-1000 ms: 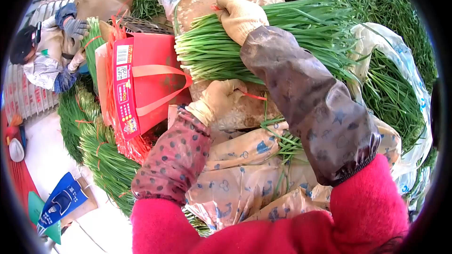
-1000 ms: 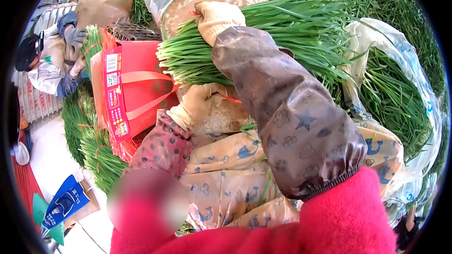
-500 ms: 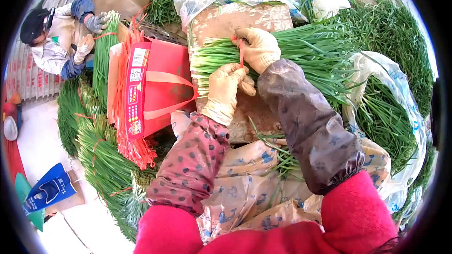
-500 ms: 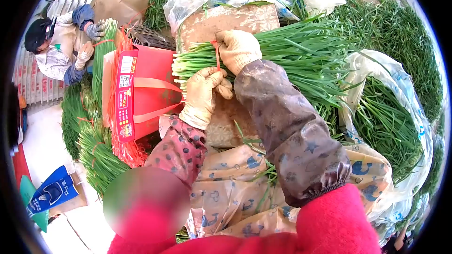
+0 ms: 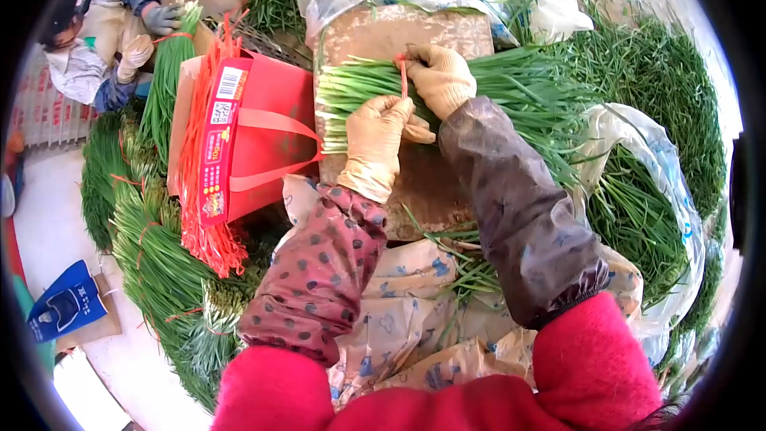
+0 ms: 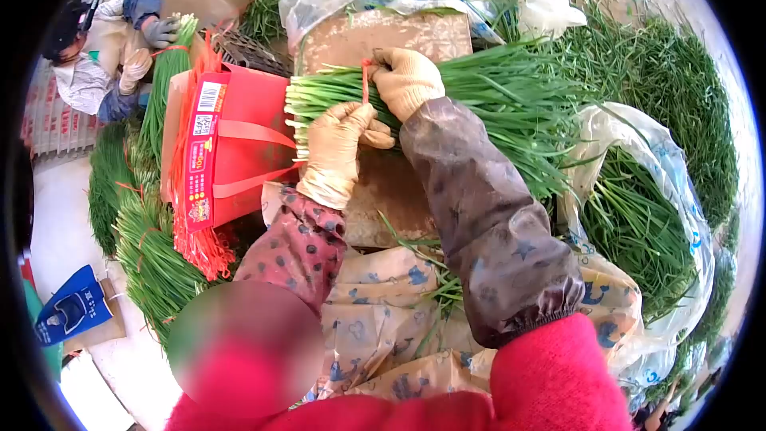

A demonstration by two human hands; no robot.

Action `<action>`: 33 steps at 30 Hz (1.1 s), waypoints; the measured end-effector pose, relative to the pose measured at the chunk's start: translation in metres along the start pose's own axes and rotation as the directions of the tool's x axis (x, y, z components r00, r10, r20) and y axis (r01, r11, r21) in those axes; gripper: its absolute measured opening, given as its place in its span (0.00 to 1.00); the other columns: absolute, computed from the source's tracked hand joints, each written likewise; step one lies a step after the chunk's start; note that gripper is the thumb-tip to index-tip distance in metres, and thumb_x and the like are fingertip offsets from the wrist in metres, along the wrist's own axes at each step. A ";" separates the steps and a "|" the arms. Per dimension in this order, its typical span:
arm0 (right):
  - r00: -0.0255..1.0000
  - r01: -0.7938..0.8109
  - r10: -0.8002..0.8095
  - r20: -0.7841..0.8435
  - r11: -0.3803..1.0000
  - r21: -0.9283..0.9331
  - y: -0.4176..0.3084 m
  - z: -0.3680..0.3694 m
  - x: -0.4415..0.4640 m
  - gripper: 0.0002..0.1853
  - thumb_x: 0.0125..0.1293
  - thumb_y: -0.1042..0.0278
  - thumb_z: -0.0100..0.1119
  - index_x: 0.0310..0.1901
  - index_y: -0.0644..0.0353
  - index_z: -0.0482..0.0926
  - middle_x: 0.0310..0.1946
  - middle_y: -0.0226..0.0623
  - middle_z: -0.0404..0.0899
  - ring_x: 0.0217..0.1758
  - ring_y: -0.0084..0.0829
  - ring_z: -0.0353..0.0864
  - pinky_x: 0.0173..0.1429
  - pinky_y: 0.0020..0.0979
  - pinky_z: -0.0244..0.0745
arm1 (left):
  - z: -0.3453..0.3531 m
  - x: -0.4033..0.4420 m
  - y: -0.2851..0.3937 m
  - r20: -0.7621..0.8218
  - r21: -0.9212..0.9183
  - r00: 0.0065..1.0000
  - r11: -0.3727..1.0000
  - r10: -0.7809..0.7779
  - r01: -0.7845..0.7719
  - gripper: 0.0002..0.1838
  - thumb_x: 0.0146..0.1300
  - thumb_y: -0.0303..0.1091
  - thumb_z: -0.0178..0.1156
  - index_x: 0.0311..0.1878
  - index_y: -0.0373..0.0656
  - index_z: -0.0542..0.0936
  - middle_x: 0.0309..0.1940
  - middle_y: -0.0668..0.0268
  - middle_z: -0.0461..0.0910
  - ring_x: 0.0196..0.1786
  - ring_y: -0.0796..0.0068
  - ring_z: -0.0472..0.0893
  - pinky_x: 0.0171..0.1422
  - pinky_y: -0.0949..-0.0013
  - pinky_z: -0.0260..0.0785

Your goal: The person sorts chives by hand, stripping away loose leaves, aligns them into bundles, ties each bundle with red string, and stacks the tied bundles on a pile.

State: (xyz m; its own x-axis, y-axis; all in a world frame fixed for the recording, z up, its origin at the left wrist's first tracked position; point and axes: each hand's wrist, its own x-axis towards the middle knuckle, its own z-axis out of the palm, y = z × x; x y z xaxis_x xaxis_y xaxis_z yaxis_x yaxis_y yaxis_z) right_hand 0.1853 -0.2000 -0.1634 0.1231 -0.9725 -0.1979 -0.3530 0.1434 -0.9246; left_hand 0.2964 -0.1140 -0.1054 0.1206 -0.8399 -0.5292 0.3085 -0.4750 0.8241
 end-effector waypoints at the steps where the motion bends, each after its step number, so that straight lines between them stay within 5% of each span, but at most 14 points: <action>1: 0.998 0.042 -0.046 -0.052 0.996 -0.082 -0.007 -0.001 -0.004 0.18 0.62 0.57 0.65 0.47 0.61 0.83 0.37 0.41 0.86 0.39 0.29 0.84 0.44 0.29 0.75 | 0.001 -0.003 0.002 0.042 -0.001 0.998 0.999 0.048 -0.048 0.06 0.67 0.27 0.59 0.40 0.32 0.77 0.26 0.55 0.82 0.24 0.69 0.82 0.33 0.69 0.77; 4: 0.994 0.083 -0.098 -0.047 0.966 -0.244 -0.016 -0.004 -0.012 0.13 0.61 0.56 0.59 0.43 0.52 0.84 0.36 0.44 0.84 0.42 0.45 0.82 0.47 0.38 0.76 | 0.002 0.005 -0.001 0.046 0.096 0.993 0.989 0.107 -0.111 0.06 0.66 0.25 0.58 0.40 0.31 0.78 0.23 0.55 0.82 0.20 0.65 0.82 0.25 0.70 0.73; 9: 0.998 0.061 -0.067 -0.021 0.971 -0.232 -0.019 -0.005 -0.014 0.17 0.63 0.58 0.60 0.47 0.60 0.83 0.38 0.44 0.85 0.41 0.38 0.85 0.46 0.33 0.77 | 0.005 0.018 0.013 -0.013 0.035 0.999 0.998 -0.045 0.046 0.05 0.66 0.23 0.55 0.36 0.29 0.77 0.24 0.57 0.79 0.23 0.67 0.80 0.32 0.68 0.77; 14: 0.998 0.044 -0.052 -0.039 0.982 -0.184 -0.016 -0.003 -0.010 0.16 0.63 0.61 0.59 0.49 0.60 0.83 0.39 0.45 0.85 0.42 0.34 0.85 0.48 0.29 0.76 | -0.011 0.035 0.016 0.121 0.046 0.976 0.983 -0.180 0.175 0.06 0.64 0.24 0.54 0.39 0.28 0.75 0.27 0.54 0.79 0.26 0.64 0.81 0.38 0.60 0.79; 22: 0.998 0.056 -0.057 0.000 0.989 -0.136 -0.008 -0.003 -0.007 0.16 0.63 0.63 0.60 0.50 0.61 0.82 0.38 0.41 0.86 0.39 0.29 0.84 0.45 0.28 0.76 | -0.006 0.031 0.014 0.070 0.002 0.988 0.991 -0.136 0.136 0.07 0.65 0.23 0.54 0.41 0.27 0.75 0.28 0.54 0.79 0.25 0.64 0.80 0.38 0.60 0.79; 26: 0.997 0.070 -0.071 0.000 0.985 -0.161 -0.011 -0.004 -0.008 0.16 0.63 0.64 0.60 0.50 0.61 0.82 0.38 0.41 0.85 0.39 0.29 0.84 0.45 0.28 0.76 | -0.005 0.031 0.016 0.072 0.014 0.986 0.989 -0.147 0.147 0.07 0.65 0.23 0.54 0.41 0.27 0.74 0.27 0.54 0.79 0.25 0.65 0.80 0.38 0.60 0.79; 28: 1.000 0.018 -0.019 -0.008 0.990 -0.138 -0.018 -0.007 -0.013 0.14 0.63 0.63 0.58 0.48 0.55 0.84 0.40 0.43 0.85 0.45 0.39 0.84 0.50 0.32 0.77 | -0.004 0.031 0.017 0.074 0.011 0.985 0.988 -0.154 0.154 0.07 0.65 0.22 0.53 0.41 0.26 0.74 0.26 0.53 0.79 0.25 0.65 0.80 0.38 0.60 0.79; 33: 0.997 0.073 -0.070 0.032 0.990 -0.117 -0.014 -0.009 -0.011 0.13 0.63 0.65 0.58 0.48 0.55 0.84 0.40 0.42 0.85 0.44 0.38 0.84 0.49 0.32 0.77 | -0.002 0.031 0.020 0.044 0.028 0.982 0.983 -0.183 0.182 0.07 0.64 0.23 0.55 0.40 0.26 0.75 0.26 0.52 0.79 0.24 0.65 0.80 0.38 0.59 0.80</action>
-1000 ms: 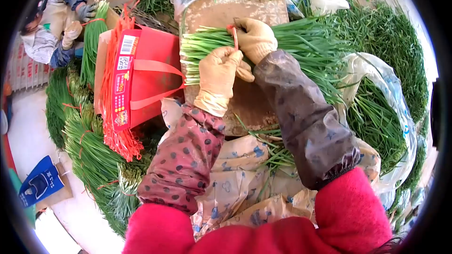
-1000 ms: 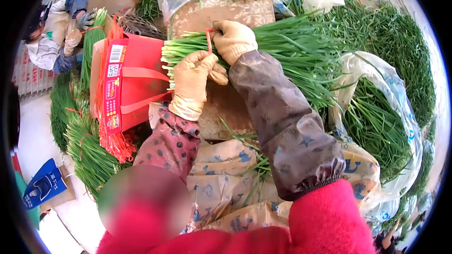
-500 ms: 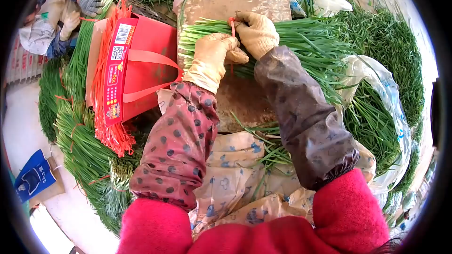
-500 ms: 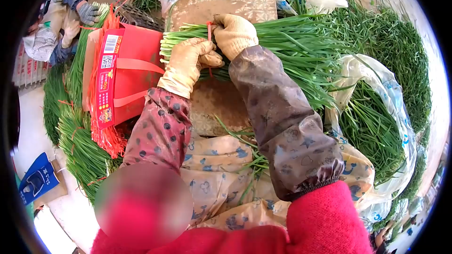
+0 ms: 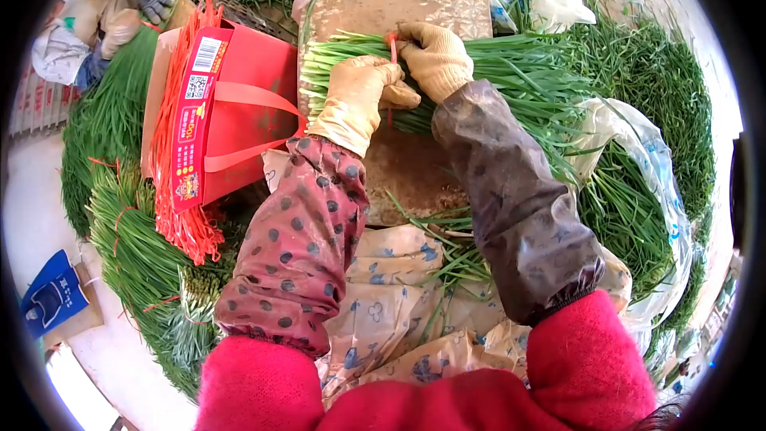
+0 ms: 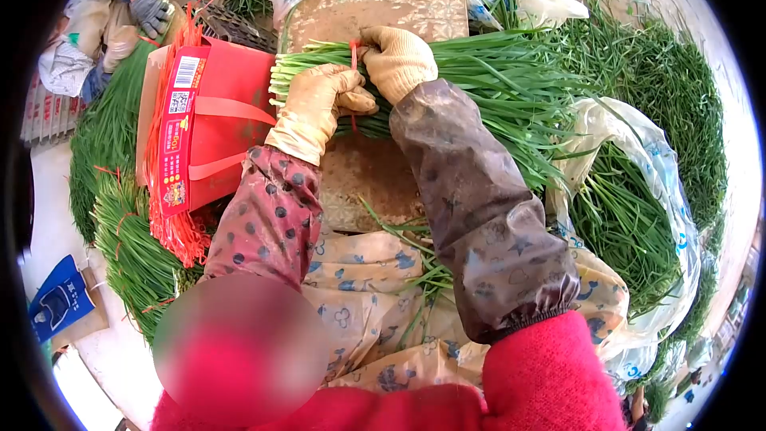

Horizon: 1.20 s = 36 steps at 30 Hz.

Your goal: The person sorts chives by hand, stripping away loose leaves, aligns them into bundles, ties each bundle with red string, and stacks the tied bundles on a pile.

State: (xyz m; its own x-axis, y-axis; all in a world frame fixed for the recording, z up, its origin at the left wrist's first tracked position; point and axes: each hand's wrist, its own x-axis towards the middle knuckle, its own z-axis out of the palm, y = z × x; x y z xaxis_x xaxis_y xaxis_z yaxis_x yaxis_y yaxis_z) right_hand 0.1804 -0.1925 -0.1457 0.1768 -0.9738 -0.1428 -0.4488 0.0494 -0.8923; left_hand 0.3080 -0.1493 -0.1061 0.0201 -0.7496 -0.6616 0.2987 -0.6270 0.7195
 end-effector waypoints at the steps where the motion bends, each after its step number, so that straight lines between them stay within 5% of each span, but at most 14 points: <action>1: 1.000 -0.004 0.005 0.017 1.000 -0.016 -0.002 -0.001 -0.001 0.13 0.63 0.65 0.58 0.48 0.55 0.84 0.40 0.42 0.85 0.44 0.38 0.84 0.49 0.32 0.77 | 0.001 -0.001 0.001 0.000 0.000 1.000 1.000 0.002 -0.002 0.07 0.64 0.23 0.55 0.40 0.26 0.75 0.26 0.52 0.79 0.24 0.65 0.80 0.38 0.59 0.80; 11: 0.987 0.104 -0.117 0.112 0.988 0.118 0.021 0.001 0.003 0.13 0.63 0.63 0.61 0.48 0.55 0.84 0.37 0.41 0.85 0.41 0.32 0.84 0.48 0.31 0.76 | 0.008 0.002 -0.007 -0.137 -0.105 0.990 0.994 0.028 -0.043 0.06 0.58 0.19 0.58 0.37 0.24 0.76 0.23 0.47 0.80 0.22 0.53 0.83 0.29 0.55 0.80; 20: 0.967 -0.122 0.049 0.250 0.952 0.282 -0.003 -0.011 0.000 0.17 0.61 0.59 0.67 0.46 0.62 0.85 0.35 0.37 0.86 0.36 0.22 0.81 0.43 0.26 0.75 | 0.009 0.003 -0.009 -0.197 -0.074 0.978 0.994 0.066 -0.082 0.08 0.60 0.20 0.57 0.40 0.22 0.75 0.24 0.47 0.81 0.22 0.54 0.83 0.26 0.58 0.80; 23: 0.952 -0.243 0.203 0.228 0.956 0.162 -0.024 -0.017 -0.003 0.17 0.59 0.59 0.69 0.45 0.63 0.85 0.32 0.35 0.85 0.34 0.20 0.79 0.41 0.24 0.74 | 0.007 0.001 -0.007 -0.164 0.005 0.986 0.999 0.032 -0.031 0.09 0.64 0.24 0.56 0.42 0.27 0.77 0.27 0.56 0.81 0.22 0.61 0.83 0.32 0.63 0.82; 26: 0.956 -0.254 0.213 0.200 0.945 0.205 -0.020 -0.014 0.001 0.17 0.59 0.59 0.70 0.44 0.64 0.85 0.30 0.35 0.85 0.32 0.20 0.79 0.40 0.24 0.74 | 0.002 -0.004 0.003 -0.078 0.241 0.991 0.967 0.109 -0.087 0.08 0.62 0.22 0.58 0.42 0.26 0.76 0.23 0.53 0.82 0.20 0.59 0.83 0.26 0.65 0.78; 28: 0.950 -0.288 0.260 0.171 0.943 0.167 -0.021 -0.015 0.000 0.16 0.59 0.59 0.69 0.44 0.62 0.85 0.30 0.36 0.85 0.32 0.22 0.80 0.41 0.25 0.74 | -0.003 -0.016 0.009 0.007 0.532 0.767 0.647 0.642 -0.546 0.16 0.61 0.19 0.57 0.53 0.31 0.75 0.38 0.54 0.84 0.37 0.62 0.86 0.44 0.69 0.79; 29: 0.958 -0.256 0.233 0.168 0.958 0.127 -0.019 -0.014 0.000 0.16 0.59 0.58 0.68 0.44 0.61 0.85 0.31 0.37 0.85 0.33 0.25 0.81 0.43 0.27 0.75 | -0.005 -0.011 0.008 0.012 0.532 0.766 0.645 0.643 -0.550 0.16 0.61 0.19 0.57 0.53 0.31 0.75 0.38 0.54 0.84 0.37 0.62 0.86 0.44 0.69 0.79; 30: 0.966 -0.217 0.201 0.163 0.973 0.085 -0.017 -0.012 0.002 0.16 0.60 0.57 0.67 0.43 0.60 0.86 0.32 0.39 0.86 0.34 0.28 0.83 0.44 0.29 0.76 | -0.007 -0.001 0.006 0.093 0.421 0.670 0.581 0.737 -0.697 0.23 0.59 0.15 0.55 0.60 0.35 0.71 0.51 0.54 0.77 0.51 0.66 0.79 0.56 0.70 0.72; 31: 0.993 -0.077 0.076 0.091 0.997 0.000 -0.020 -0.010 0.000 0.16 0.60 0.56 0.65 0.44 0.58 0.86 0.36 0.41 0.86 0.39 0.37 0.84 0.48 0.34 0.77 | -0.008 0.007 0.002 0.156 0.286 0.553 0.498 0.819 -0.819 0.32 0.57 0.11 0.53 0.67 0.38 0.66 0.64 0.55 0.71 0.66 0.70 0.72 0.68 0.71 0.64; 32: 0.994 0.109 -0.111 -0.014 0.987 -0.122 -0.022 -0.008 -0.005 0.13 0.58 0.60 0.62 0.39 0.58 0.86 0.35 0.40 0.85 0.40 0.43 0.83 0.49 0.38 0.77 | -0.013 0.010 -0.002 0.161 0.267 0.547 0.498 0.821 -0.825 0.32 0.57 0.11 0.53 0.67 0.38 0.66 0.64 0.55 0.71 0.66 0.70 0.72 0.68 0.71 0.64; 34: 0.906 0.375 -0.411 -0.099 0.890 -0.258 -0.040 -0.008 -0.013 0.08 0.55 0.63 0.62 0.33 0.56 0.85 0.32 0.39 0.84 0.40 0.44 0.81 0.48 0.41 0.75 | -0.028 0.016 -0.006 0.365 0.392 0.651 0.524 0.666 -0.756 0.39 0.52 0.10 0.54 0.71 0.38 0.62 0.68 0.55 0.65 0.71 0.65 0.65 0.76 0.67 0.54; 35: 0.883 0.406 -0.455 -0.113 0.863 -0.299 -0.044 -0.006 -0.017 0.06 0.54 0.66 0.63 0.31 0.57 0.84 0.32 0.38 0.83 0.41 0.44 0.81 0.49 0.41 0.74 | -0.032 0.018 -0.004 0.380 0.475 0.635 0.447 0.673 -0.758 0.39 0.52 0.09 0.52 0.71 0.38 0.62 0.66 0.55 0.68 0.68 0.65 0.68 0.74 0.68 0.56; 36: 0.857 0.439 -0.500 -0.124 0.835 -0.332 -0.048 -0.004 -0.021 0.05 0.53 0.68 0.63 0.30 0.58 0.82 0.33 0.38 0.82 0.41 0.43 0.80 0.50 0.41 0.72 | -0.035 0.017 -0.001 0.373 0.313 0.734 0.668 0.567 -0.675 0.39 0.51 0.08 0.50 0.70 0.37 0.62 0.66 0.58 0.68 0.68 0.68 0.68 0.73 0.69 0.58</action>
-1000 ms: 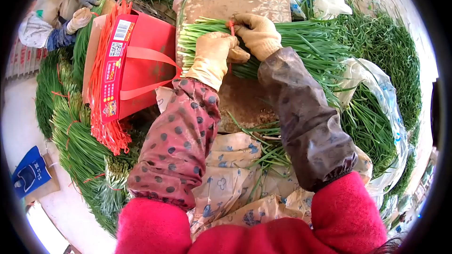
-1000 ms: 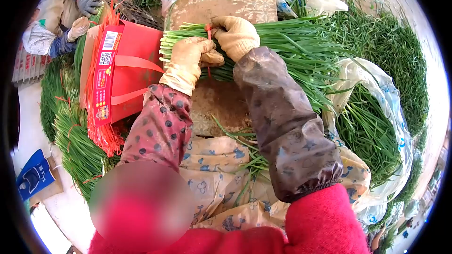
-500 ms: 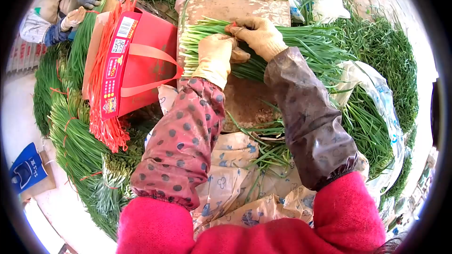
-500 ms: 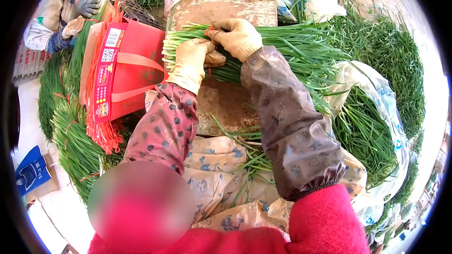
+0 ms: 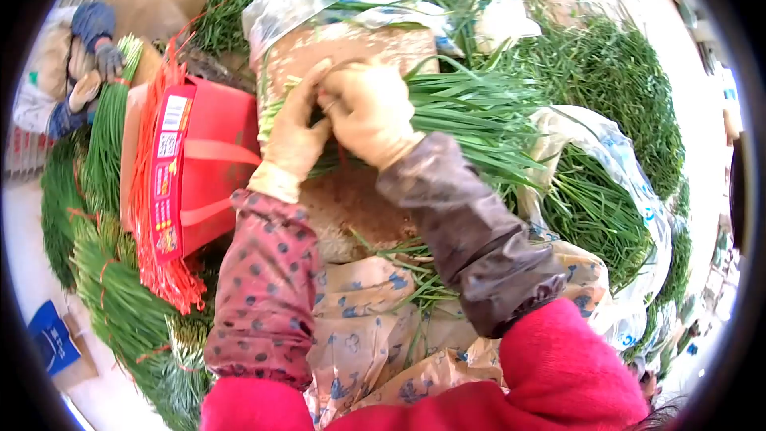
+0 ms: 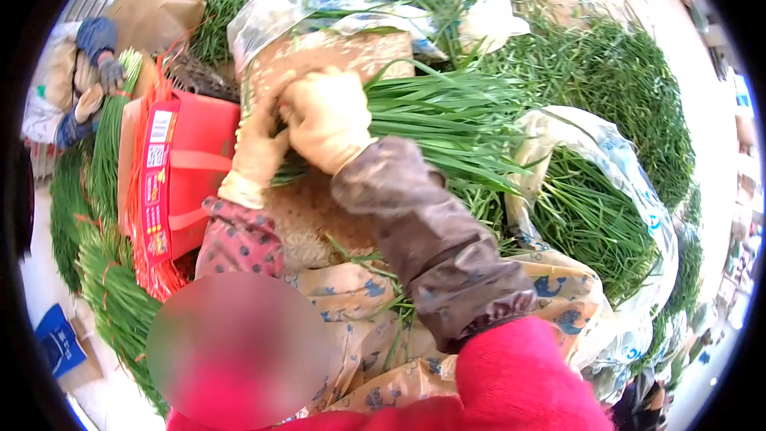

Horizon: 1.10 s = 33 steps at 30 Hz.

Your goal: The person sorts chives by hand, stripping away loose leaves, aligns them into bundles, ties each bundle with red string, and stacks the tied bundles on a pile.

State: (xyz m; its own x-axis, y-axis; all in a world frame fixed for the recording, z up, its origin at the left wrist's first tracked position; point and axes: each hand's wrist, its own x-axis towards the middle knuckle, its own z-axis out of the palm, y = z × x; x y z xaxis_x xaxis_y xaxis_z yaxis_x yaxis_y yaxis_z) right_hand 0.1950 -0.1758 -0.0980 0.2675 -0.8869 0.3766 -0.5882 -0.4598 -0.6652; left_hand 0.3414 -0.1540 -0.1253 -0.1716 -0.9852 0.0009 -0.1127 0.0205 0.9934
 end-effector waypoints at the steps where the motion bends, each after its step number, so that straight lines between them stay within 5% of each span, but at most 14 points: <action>1: 0.998 0.028 -0.028 -0.051 1.000 -0.003 -0.006 0.000 -0.003 0.04 0.53 0.69 0.64 0.30 0.57 0.81 0.34 0.37 0.82 0.43 0.43 0.79 0.52 0.42 0.71 | -0.001 -0.002 0.007 -0.005 -0.037 0.998 0.997 -0.064 0.064 0.37 0.53 0.08 0.51 0.70 0.37 0.63 0.65 0.60 0.69 0.66 0.70 0.69 0.71 0.70 0.60; 4: 0.982 0.055 -0.046 -0.184 0.997 0.046 -0.018 -0.002 -0.011 0.04 0.52 0.70 0.64 0.30 0.56 0.81 0.36 0.35 0.82 0.46 0.43 0.78 0.54 0.44 0.68 | -0.011 -0.010 0.024 0.035 -0.138 0.946 0.936 -0.322 0.324 0.30 0.59 0.11 0.55 0.66 0.36 0.67 0.61 0.62 0.73 0.62 0.74 0.72 0.66 0.70 0.66; 6: 0.973 0.007 0.012 -0.231 0.997 0.081 -0.024 -0.004 -0.011 0.03 0.52 0.70 0.64 0.29 0.56 0.81 0.33 0.36 0.81 0.44 0.44 0.78 0.52 0.44 0.68 | -0.012 -0.012 0.027 0.063 -0.148 0.974 0.963 -0.217 0.224 0.25 0.62 0.16 0.58 0.63 0.36 0.70 0.56 0.62 0.76 0.58 0.74 0.75 0.63 0.70 0.68; 10: 0.957 -0.048 0.070 -0.280 0.995 0.082 -0.030 -0.007 -0.006 0.03 0.52 0.70 0.65 0.29 0.57 0.81 0.30 0.37 0.81 0.41 0.45 0.78 0.48 0.42 0.70 | -0.008 -0.013 0.048 -0.008 -0.098 0.946 0.941 -0.325 0.322 0.15 0.64 0.21 0.58 0.55 0.35 0.76 0.45 0.62 0.82 0.45 0.73 0.81 0.51 0.69 0.74; 12: 0.951 -0.137 0.171 -0.256 0.980 0.144 -0.025 -0.004 0.000 0.04 0.53 0.69 0.64 0.29 0.58 0.81 0.28 0.39 0.80 0.39 0.45 0.78 0.44 0.41 0.71 | -0.008 -0.010 0.040 -0.002 0.355 0.962 0.899 -0.273 0.256 0.11 0.65 0.28 0.57 0.48 0.34 0.79 0.34 0.57 0.84 0.38 0.67 0.83 0.44 0.67 0.74; 13: 0.956 -0.228 0.242 -0.166 0.968 0.104 -0.021 -0.001 0.004 0.07 0.56 0.66 0.64 0.33 0.59 0.83 0.30 0.43 0.81 0.40 0.46 0.80 0.43 0.39 0.73 | 0.000 -0.010 0.034 -0.088 0.435 0.993 0.894 -0.081 0.111 0.12 0.63 0.33 0.55 0.43 0.35 0.81 0.28 0.49 0.82 0.37 0.55 0.83 0.41 0.62 0.72; 14: 0.955 -0.228 0.242 -0.170 0.969 0.099 -0.015 0.005 0.007 0.07 0.56 0.66 0.64 0.33 0.59 0.83 0.30 0.43 0.81 0.40 0.46 0.80 0.43 0.39 0.73 | 0.005 -0.009 0.030 -0.109 0.658 0.993 0.752 0.051 0.033 0.13 0.61 0.35 0.55 0.41 0.35 0.82 0.31 0.47 0.83 0.40 0.48 0.83 0.44 0.57 0.73; 16: 0.865 -0.502 0.492 0.102 0.851 0.153 -0.006 0.014 0.018 0.11 0.58 0.63 0.63 0.39 0.59 0.85 0.34 0.45 0.83 0.42 0.45 0.82 0.47 0.38 0.75 | 0.030 -0.002 0.057 -0.212 0.912 0.935 0.286 -0.286 0.294 0.17 0.62 0.34 0.53 0.51 0.37 0.78 0.39 0.43 0.81 0.46 0.48 0.82 0.51 0.57 0.73; 17: 0.795 -0.599 0.562 0.229 0.786 0.152 -0.002 0.012 0.024 0.14 0.59 0.62 0.63 0.45 0.58 0.84 0.39 0.47 0.84 0.44 0.44 0.83 0.50 0.36 0.76 | 0.036 0.001 0.046 -0.272 0.902 0.912 0.250 -0.307 0.352 0.18 0.62 0.39 0.54 0.50 0.38 0.78 0.36 0.47 0.83 0.42 0.47 0.82 0.48 0.53 0.73; 18: 0.795 -0.598 0.560 0.232 0.787 0.151 0.002 0.016 0.032 0.14 0.59 0.62 0.63 0.45 0.58 0.84 0.39 0.47 0.84 0.44 0.44 0.83 0.50 0.36 0.76 | 0.036 0.000 0.035 -0.275 0.900 0.911 0.250 -0.308 0.356 0.18 0.62 0.39 0.54 0.50 0.38 0.78 0.36 0.47 0.83 0.42 0.47 0.82 0.48 0.53 0.73; 21: 0.766 -0.615 0.549 0.335 0.777 0.133 0.012 0.025 0.051 0.16 0.58 0.64 0.59 0.47 0.57 0.84 0.42 0.48 0.84 0.48 0.41 0.83 0.54 0.34 0.75 | 0.034 0.001 0.005 -0.299 0.925 0.947 0.279 0.116 0.258 0.13 0.62 0.41 0.55 0.41 0.41 0.81 0.29 0.51 0.82 0.34 0.49 0.81 0.41 0.51 0.71; 25: 0.797 -0.595 0.519 0.309 0.762 0.255 0.037 0.049 0.061 0.16 0.57 0.64 0.62 0.47 0.59 0.84 0.41 0.46 0.84 0.46 0.38 0.83 0.54 0.32 0.75 | 0.030 0.016 -0.010 -0.247 0.948 0.937 0.262 0.247 0.181 0.11 0.61 0.39 0.56 0.30 0.42 0.77 0.26 0.57 0.80 0.35 0.55 0.80 0.47 0.57 0.69; 29: 0.765 -0.639 0.507 0.397 0.675 0.369 0.045 0.053 0.063 0.15 0.58 0.65 0.65 0.46 0.62 0.84 0.32 0.38 0.84 0.34 0.25 0.81 0.43 0.27 0.75 | 0.027 0.019 -0.024 -0.201 0.955 0.855 0.290 0.479 0.061 0.13 0.64 0.40 0.55 0.38 0.41 0.82 0.26 0.56 0.81 0.32 0.52 0.80 0.42 0.54 0.71; 33: 0.791 -0.612 0.541 0.287 0.687 0.392 0.048 0.056 0.055 0.14 0.58 0.67 0.65 0.44 0.63 0.84 0.28 0.36 0.84 0.30 0.25 0.80 0.39 0.28 0.76 | 0.028 0.016 -0.013 -0.305 0.902 0.901 0.395 0.307 0.171 0.13 0.63 0.41 0.56 0.38 0.43 0.83 0.27 0.55 0.82 0.33 0.51 0.81 0.41 0.52 0.71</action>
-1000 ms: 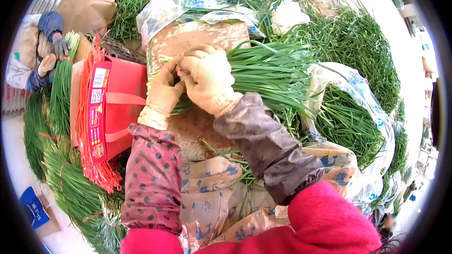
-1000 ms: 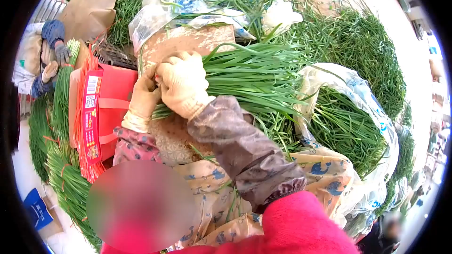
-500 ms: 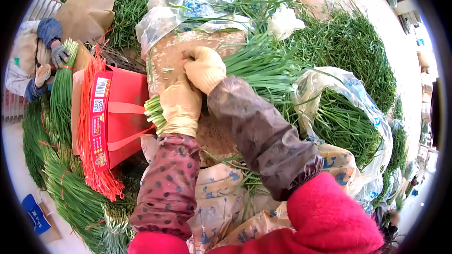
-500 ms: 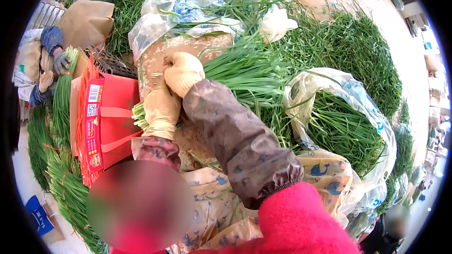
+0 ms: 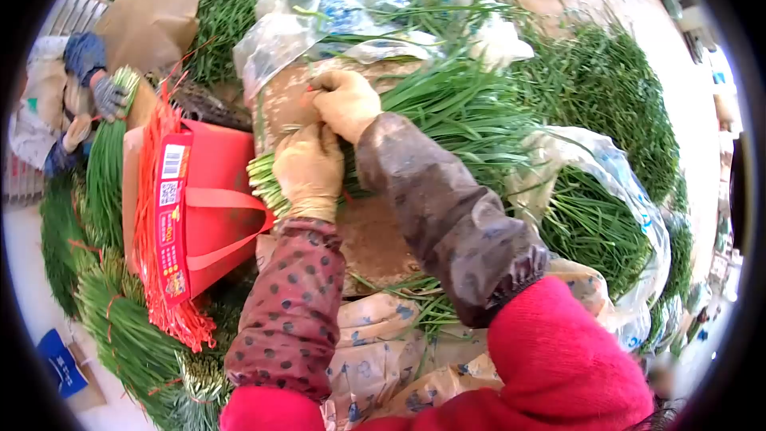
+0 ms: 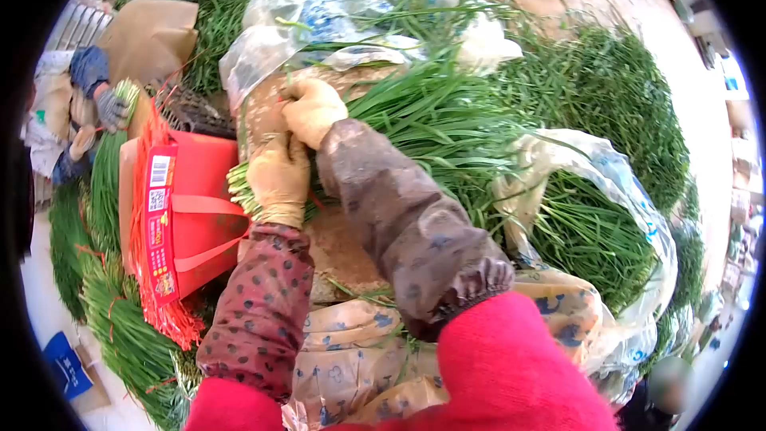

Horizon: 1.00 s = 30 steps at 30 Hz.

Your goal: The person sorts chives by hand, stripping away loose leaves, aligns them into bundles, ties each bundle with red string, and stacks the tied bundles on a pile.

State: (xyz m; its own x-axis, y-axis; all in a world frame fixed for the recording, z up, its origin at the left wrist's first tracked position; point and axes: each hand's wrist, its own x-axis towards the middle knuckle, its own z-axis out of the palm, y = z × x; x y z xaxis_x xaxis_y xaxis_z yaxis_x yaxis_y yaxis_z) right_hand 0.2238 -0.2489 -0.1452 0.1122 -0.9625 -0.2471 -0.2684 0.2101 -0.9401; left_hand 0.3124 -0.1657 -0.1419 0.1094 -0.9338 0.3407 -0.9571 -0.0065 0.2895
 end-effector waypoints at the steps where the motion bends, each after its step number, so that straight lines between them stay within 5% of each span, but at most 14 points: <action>1: 0.999 -0.026 0.028 -0.024 0.997 0.075 0.004 0.001 -0.001 0.14 0.58 0.67 0.64 0.44 0.63 0.84 0.28 0.38 0.84 0.30 0.25 0.80 0.39 0.29 0.76 | -0.002 -0.002 -0.001 0.044 -0.025 0.998 0.999 -0.033 0.034 0.13 0.63 0.43 0.57 0.41 0.45 0.84 0.29 0.54 0.83 0.35 0.50 0.81 0.40 0.53 0.71; 3: 0.998 -0.059 0.058 0.011 0.993 0.106 0.004 0.001 -0.004 0.14 0.59 0.66 0.64 0.45 0.62 0.84 0.29 0.40 0.84 0.30 0.26 0.81 0.40 0.29 0.76 | -0.009 -0.011 0.001 0.058 -0.152 0.996 0.985 -0.073 0.081 0.09 0.60 0.40 0.60 0.34 0.45 0.83 0.31 0.58 0.83 0.38 0.52 0.80 0.46 0.54 0.71; 8: 0.999 0.043 -0.041 0.014 0.973 -0.227 -0.009 0.001 -0.026 0.14 0.59 0.66 0.59 0.46 0.59 0.84 0.36 0.46 0.85 0.40 0.42 0.84 0.48 0.34 0.77 | -0.013 -0.028 0.003 0.095 -0.276 0.985 0.947 -0.145 0.166 0.09 0.54 0.35 0.64 0.36 0.43 0.83 0.37 0.61 0.83 0.43 0.53 0.80 0.54 0.57 0.70; 11: 0.997 0.073 -0.068 0.024 0.935 -0.348 -0.023 -0.008 -0.045 0.13 0.58 0.67 0.59 0.44 0.58 0.84 0.39 0.46 0.83 0.46 0.47 0.81 0.52 0.37 0.75 | -0.010 -0.032 0.005 -0.026 -0.346 0.996 0.936 -0.081 0.067 0.08 0.53 0.34 0.64 0.36 0.43 0.83 0.37 0.62 0.83 0.45 0.54 0.80 0.55 0.59 0.69; 13: 0.845 0.510 -0.529 0.078 0.753 -0.417 -0.024 -0.018 -0.064 0.12 0.56 0.67 0.60 0.43 0.56 0.82 0.41 0.43 0.82 0.47 0.45 0.79 0.54 0.39 0.72 | 0.010 -0.041 -0.007 -0.040 -0.421 0.989 0.900 -0.140 0.111 0.09 0.54 0.36 0.63 0.37 0.45 0.83 0.37 0.64 0.84 0.46 0.57 0.80 0.57 0.59 0.69; 14: 0.795 0.568 -0.603 0.072 0.697 -0.439 -0.032 -0.024 -0.085 0.13 0.55 0.67 0.61 0.43 0.56 0.81 0.41 0.42 0.81 0.47 0.45 0.78 0.54 0.40 0.71 | 0.029 -0.042 -0.022 0.065 -0.650 0.978 0.736 -0.197 0.192 0.09 0.56 0.37 0.61 0.38 0.46 0.83 0.38 0.65 0.84 0.46 0.59 0.80 0.57 0.59 0.68; 16: 0.725 0.654 -0.672 0.155 0.600 -0.461 -0.039 -0.039 -0.132 0.14 0.54 0.67 0.61 0.44 0.55 0.79 0.42 0.40 0.80 0.46 0.46 0.78 0.53 0.42 0.72 | 0.032 -0.044 -0.025 -0.002 -0.616 0.995 0.784 -0.101 0.079 0.09 0.60 0.38 0.59 0.40 0.47 0.82 0.38 0.65 0.84 0.48 0.62 0.81 0.59 0.58 0.68; 17: 0.709 0.686 -0.662 0.243 0.567 -0.456 -0.036 -0.048 -0.153 0.15 0.54 0.67 0.61 0.45 0.56 0.79 0.43 0.40 0.80 0.45 0.47 0.78 0.52 0.43 0.73 | 0.021 -0.043 -0.017 -0.131 -0.316 0.989 0.942 0.072 -0.110 0.09 0.63 0.39 0.59 0.41 0.47 0.83 0.38 0.63 0.85 0.49 0.64 0.81 0.60 0.57 0.68; 19: 0.779 0.626 -0.557 0.286 0.699 -0.345 -0.024 -0.074 -0.188 0.14 0.54 0.72 0.61 0.44 0.58 0.79 0.44 0.39 0.81 0.43 0.41 0.81 0.46 0.39 0.77 | 0.007 -0.034 0.000 -0.165 -0.126 0.986 0.991 0.031 -0.052 0.07 0.60 0.36 0.63 0.39 0.46 0.84 0.36 0.60 0.85 0.46 0.63 0.83 0.61 0.57 0.68; 21: 0.919 0.354 -0.383 -0.099 0.908 -0.223 -0.003 -0.101 -0.204 0.11 0.57 0.71 0.61 0.43 0.56 0.79 0.46 0.41 0.80 0.42 0.34 0.83 0.44 0.36 0.78 | 0.008 -0.033 -0.001 -0.220 -0.164 0.975 0.984 0.030 -0.067 0.06 0.57 0.32 0.66 0.38 0.45 0.84 0.36 0.59 0.85 0.43 0.61 0.84 0.61 0.56 0.68; 23: 0.827 0.237 -0.371 -0.423 0.912 -0.336 0.036 -0.127 -0.192 0.10 0.60 0.69 0.63 0.44 0.55 0.80 0.44 0.40 0.82 0.42 0.28 0.84 0.44 0.31 0.78 | 0.007 -0.035 -0.001 -0.218 -0.189 0.975 0.978 0.048 -0.090 0.05 0.57 0.32 0.66 0.37 0.45 0.84 0.36 0.59 0.85 0.44 0.62 0.84 0.61 0.56 0.68; 25: 0.905 -0.124 -0.067 -0.421 0.904 -0.410 0.026 -0.145 -0.186 0.12 0.63 0.62 0.63 0.45 0.57 0.80 0.40 0.40 0.83 0.41 0.34 0.83 0.45 0.34 0.78 | 0.007 -0.035 0.000 -0.226 -0.163 0.973 0.982 0.054 -0.093 0.05 0.57 0.31 0.66 0.37 0.46 0.84 0.36 0.60 0.85 0.45 0.62 0.84 0.60 0.57 0.68; 28: 0.929 -0.134 -0.147 -0.339 0.722 -0.679 0.031 -0.145 -0.173 0.12 0.63 0.59 0.62 0.42 0.56 0.80 0.35 0.38 0.82 0.38 0.40 0.82 0.43 0.38 0.76 | 0.008 -0.034 -0.001 -0.269 -0.185 0.960 0.974 0.074 -0.127 0.06 0.57 0.32 0.66 0.38 0.46 0.84 0.36 0.61 0.85 0.45 0.62 0.84 0.60 0.57 0.67; 30: 0.967 -0.088 -0.107 -0.230 0.709 -0.699 0.022 -0.151 -0.171 0.11 0.62 0.60 0.63 0.44 0.55 0.81 0.36 0.37 0.81 0.38 0.40 0.81 0.43 0.36 0.76 | 0.007 -0.035 -0.002 -0.245 -0.182 0.967 0.977 0.066 -0.113 0.06 0.57 0.32 0.66 0.38 0.46 0.84 0.36 0.61 0.85 0.45 0.62 0.84 0.60 0.57 0.67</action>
State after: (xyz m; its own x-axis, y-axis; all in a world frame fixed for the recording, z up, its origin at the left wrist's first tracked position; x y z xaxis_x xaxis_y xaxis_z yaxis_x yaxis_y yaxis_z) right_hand 0.0537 -0.1055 -0.0885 -0.0832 -0.9929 -0.0848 -0.8693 0.1139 -0.4810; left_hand 0.3083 -0.1361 -0.1608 0.1080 -0.8158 0.5682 -0.8985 0.1645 0.4070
